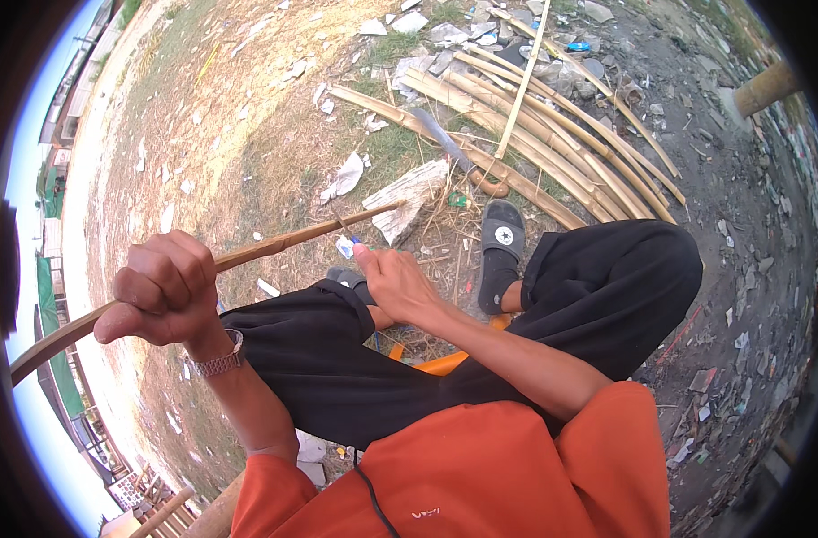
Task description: The person sits cross-legged on a small stool and uses a blue utility knife to shave and smooth a long, thin piece of bamboo. They hold the bamboo with their left hand and carefully scrape along its length with the knife in their right hand, rotating the piece to work on different sides.
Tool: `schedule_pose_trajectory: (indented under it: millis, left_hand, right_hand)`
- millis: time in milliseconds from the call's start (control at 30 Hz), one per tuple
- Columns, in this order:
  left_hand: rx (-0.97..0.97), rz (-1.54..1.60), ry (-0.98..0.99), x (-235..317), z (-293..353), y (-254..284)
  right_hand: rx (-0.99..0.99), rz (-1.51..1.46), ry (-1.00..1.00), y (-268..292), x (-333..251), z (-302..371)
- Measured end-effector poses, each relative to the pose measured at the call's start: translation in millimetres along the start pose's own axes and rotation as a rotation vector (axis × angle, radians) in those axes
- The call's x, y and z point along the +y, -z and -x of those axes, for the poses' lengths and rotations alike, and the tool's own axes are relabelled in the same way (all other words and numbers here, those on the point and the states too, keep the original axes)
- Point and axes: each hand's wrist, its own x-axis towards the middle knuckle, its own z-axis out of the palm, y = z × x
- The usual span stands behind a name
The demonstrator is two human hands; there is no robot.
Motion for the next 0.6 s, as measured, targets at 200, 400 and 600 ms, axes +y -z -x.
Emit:
schedule_pose_trajectory:
  millis: [200, 400, 600]
  left_hand:
    - [-0.044, 0.011, 0.017, 1, -1, -8]
    - [-0.064, 0.054, 0.019, -2, -2, -12]
    - [0.035, -0.038, -0.006, 3, 1, -3]
  right_hand:
    - [-0.049, -0.157, 0.091, 0, -15, 7]
    - [-0.042, -0.185, 0.234, 3, -24, 14]
    - [-0.059, -0.159, 0.272, 0, -31, 4]
